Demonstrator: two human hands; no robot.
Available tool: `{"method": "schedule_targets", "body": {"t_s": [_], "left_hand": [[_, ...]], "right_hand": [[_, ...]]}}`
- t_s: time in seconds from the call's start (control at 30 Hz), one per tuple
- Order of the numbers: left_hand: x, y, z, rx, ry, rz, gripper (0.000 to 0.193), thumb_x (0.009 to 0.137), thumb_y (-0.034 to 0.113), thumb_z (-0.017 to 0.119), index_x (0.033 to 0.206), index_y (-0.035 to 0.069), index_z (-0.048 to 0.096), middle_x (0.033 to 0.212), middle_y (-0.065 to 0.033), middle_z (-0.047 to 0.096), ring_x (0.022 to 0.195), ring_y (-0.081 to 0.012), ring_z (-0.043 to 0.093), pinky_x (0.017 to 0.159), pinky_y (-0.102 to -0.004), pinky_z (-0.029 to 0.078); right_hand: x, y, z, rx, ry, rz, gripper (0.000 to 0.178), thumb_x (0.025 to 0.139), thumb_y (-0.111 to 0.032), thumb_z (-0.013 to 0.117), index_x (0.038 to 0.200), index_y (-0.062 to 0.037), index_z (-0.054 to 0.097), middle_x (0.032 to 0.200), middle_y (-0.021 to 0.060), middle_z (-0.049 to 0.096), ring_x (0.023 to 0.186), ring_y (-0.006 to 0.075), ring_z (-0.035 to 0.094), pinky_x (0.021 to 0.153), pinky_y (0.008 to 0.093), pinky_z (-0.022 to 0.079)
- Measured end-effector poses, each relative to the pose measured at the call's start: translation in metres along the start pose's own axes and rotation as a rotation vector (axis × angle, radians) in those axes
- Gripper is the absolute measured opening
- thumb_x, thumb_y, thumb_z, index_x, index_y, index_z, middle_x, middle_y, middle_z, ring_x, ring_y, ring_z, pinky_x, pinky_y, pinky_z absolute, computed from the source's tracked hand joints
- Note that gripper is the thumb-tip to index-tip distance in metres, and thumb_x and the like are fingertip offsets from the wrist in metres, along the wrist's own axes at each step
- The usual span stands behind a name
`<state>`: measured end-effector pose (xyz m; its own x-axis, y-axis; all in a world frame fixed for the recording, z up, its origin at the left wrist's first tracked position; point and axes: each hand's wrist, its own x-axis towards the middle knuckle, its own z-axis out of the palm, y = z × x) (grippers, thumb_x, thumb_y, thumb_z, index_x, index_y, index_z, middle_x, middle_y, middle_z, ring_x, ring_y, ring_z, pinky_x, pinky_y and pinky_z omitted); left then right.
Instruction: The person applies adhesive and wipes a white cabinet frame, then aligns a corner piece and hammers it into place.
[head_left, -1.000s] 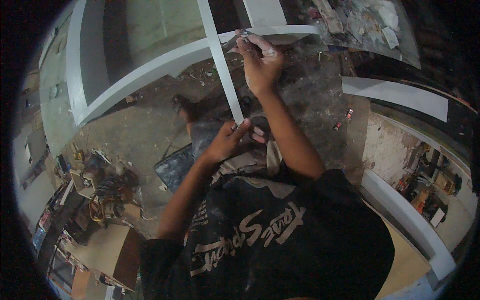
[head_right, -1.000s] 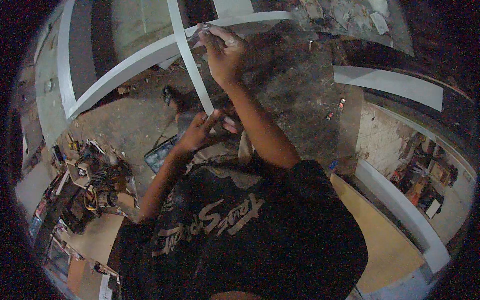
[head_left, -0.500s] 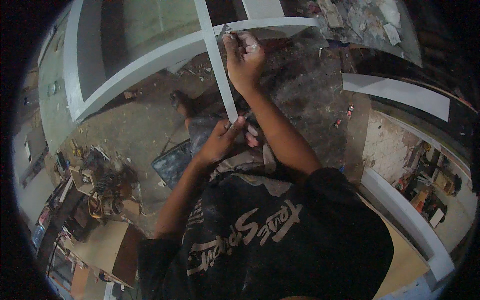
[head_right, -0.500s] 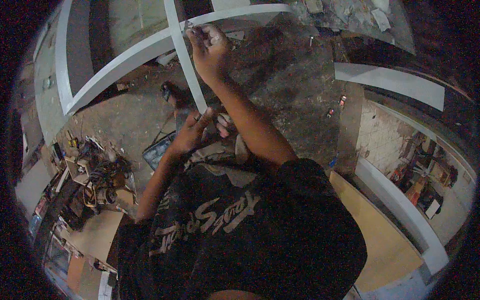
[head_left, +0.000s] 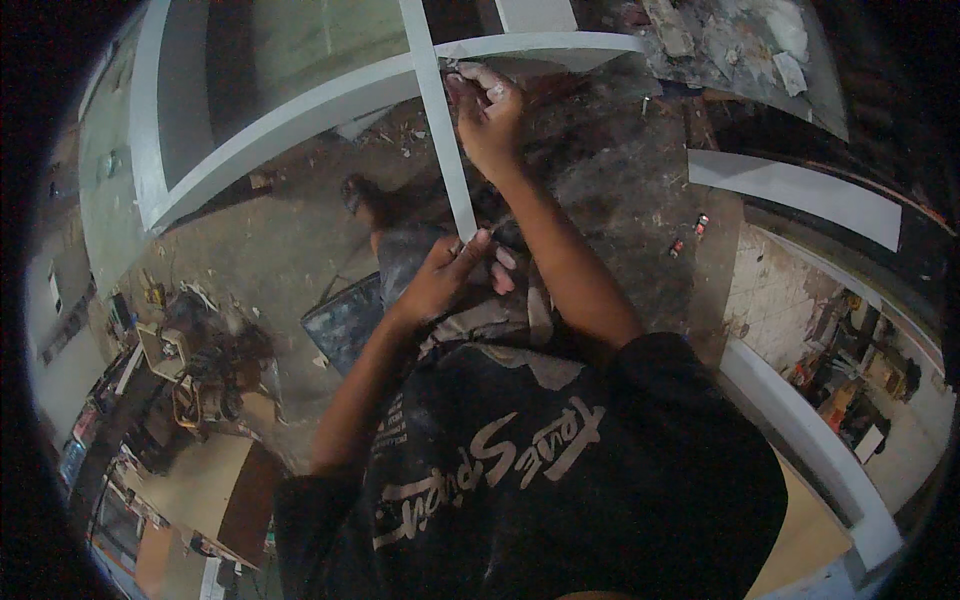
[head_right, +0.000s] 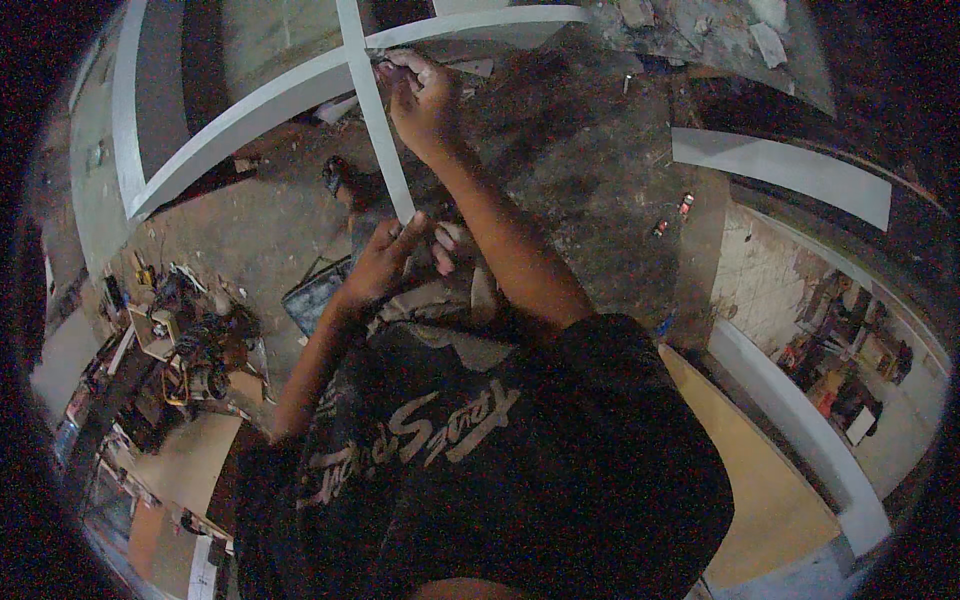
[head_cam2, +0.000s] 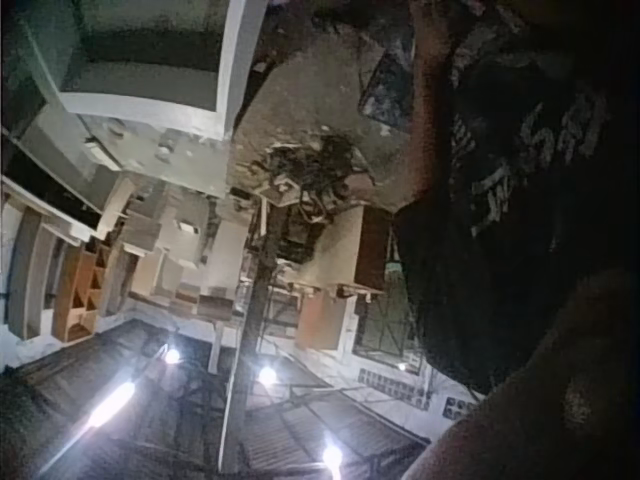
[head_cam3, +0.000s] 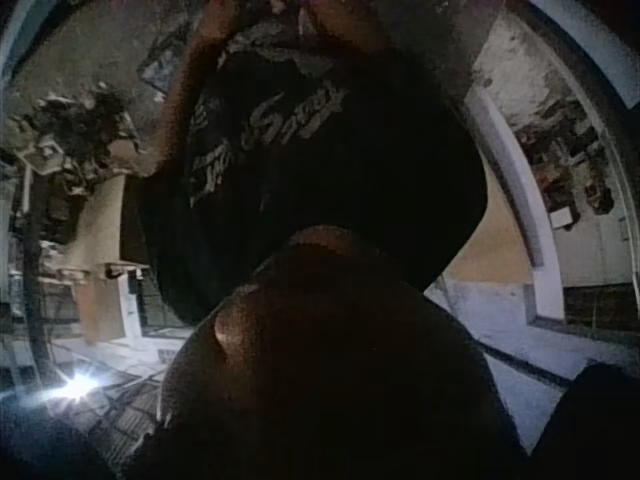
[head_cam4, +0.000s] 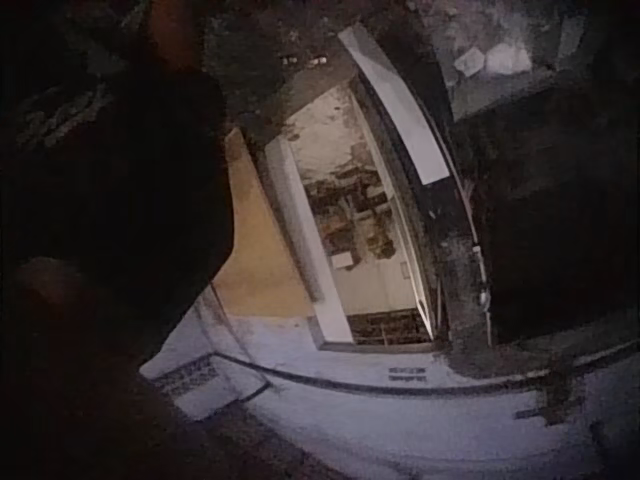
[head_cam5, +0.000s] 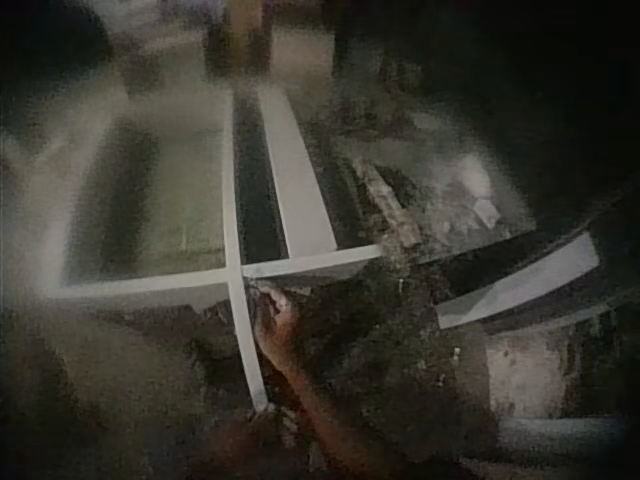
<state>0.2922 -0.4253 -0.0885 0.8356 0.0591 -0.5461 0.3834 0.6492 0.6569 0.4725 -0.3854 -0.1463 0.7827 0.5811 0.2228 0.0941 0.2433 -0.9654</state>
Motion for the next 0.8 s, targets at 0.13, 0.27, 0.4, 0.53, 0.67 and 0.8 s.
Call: {"method": "schedule_targets", "body": {"t_s": [0.13, 0.27, 0.4, 0.53, 0.67, 0.8], "left_hand": [[-0.003, 0.005, 0.003, 0.039, -0.007, 0.038, 0.052, 0.103, 0.043, 0.040, 0.096, -0.003, 0.063, 0.079, -0.0109, 0.068, 0.075, -0.0164, 0.065, 0.073, -0.0303, 0.051], [-0.004, 0.010, 0.009, 0.014, 0.011, -0.027, 0.054, 0.103, 0.044, 0.039, 0.096, -0.003, 0.064, 0.078, -0.0116, 0.068, 0.073, -0.0173, 0.065, 0.072, -0.0302, 0.051], [-0.004, 0.003, 0.004, 0.027, 0.000, -0.027, 0.053, 0.103, 0.044, 0.039, 0.095, -0.003, 0.063, 0.078, -0.0122, 0.068, 0.072, -0.0179, 0.065, 0.070, -0.0303, 0.051], [-0.005, 0.014, 0.009, 0.071, 0.004, -0.038, 0.054, 0.104, 0.043, 0.033, 0.090, 0.003, 0.065, 0.076, -0.0087, 0.069, 0.069, -0.0140, 0.060, 0.068, -0.0288, 0.047], [-0.008, 0.015, 0.013, 0.048, 0.050, -0.037, 0.052, 0.104, 0.043, 0.034, 0.088, 0.005, 0.065, 0.074, -0.0070, 0.069, 0.062, -0.0132, 0.057, 0.066, -0.0272, 0.046], [-0.004, 0.015, 0.010, 0.116, 0.007, -0.027, 0.054, 0.103, 0.045, 0.034, 0.086, 0.006, 0.066, 0.072, -0.0061, 0.068, 0.060, -0.0132, 0.056, 0.062, -0.0263, 0.044]], "right_hand": [[0.000, -0.019, 0.002, -0.002, -0.028, 0.071, 0.011, 0.089, -0.004, 0.064, 0.096, 0.0047, 0.066, 0.089, 0.0085, 0.070, 0.082, 0.0127, 0.065, 0.076, 0.0264, 0.052], [0.002, -0.016, 0.000, 0.004, 0.013, 0.182, 0.007, 0.088, 0.000, 0.064, 0.092, 0.0044, 0.068, 0.085, 0.0067, 0.070, 0.080, 0.0105, 0.064, 0.073, 0.0250, 0.051], [0.001, -0.014, 0.005, 0.047, 0.063, 0.000, 0.006, 0.087, 0.000, 0.066, 0.092, 0.0039, 0.068, 0.086, 0.0068, 0.070, 0.080, 0.0105, 0.064, 0.073, 0.0247, 0.051], [0.001, -0.007, 0.007, 0.062, 0.140, -0.078, 0.006, 0.087, 0.000, 0.066, 0.091, 0.0043, 0.069, 0.086, 0.0073, 0.070, 0.081, 0.0111, 0.064, 0.074, 0.0247, 0.051], [0.003, -0.014, 0.013, 0.093, 0.130, -0.097, 0.006, 0.087, 0.001, 0.066, 0.091, 0.0047, 0.069, 0.088, 0.0081, 0.071, 0.082, 0.0121, 0.065, 0.076, 0.0249, 0.052], [0.003, -0.011, 0.011, 0.070, 0.130, -0.074, 0.006, 0.086, 0.002, 0.066, 0.090, 0.0048, 0.069, 0.088, 0.0085, 0.071, 0.083, 0.0132, 0.066, 0.078, 0.0260, 0.052]]}}
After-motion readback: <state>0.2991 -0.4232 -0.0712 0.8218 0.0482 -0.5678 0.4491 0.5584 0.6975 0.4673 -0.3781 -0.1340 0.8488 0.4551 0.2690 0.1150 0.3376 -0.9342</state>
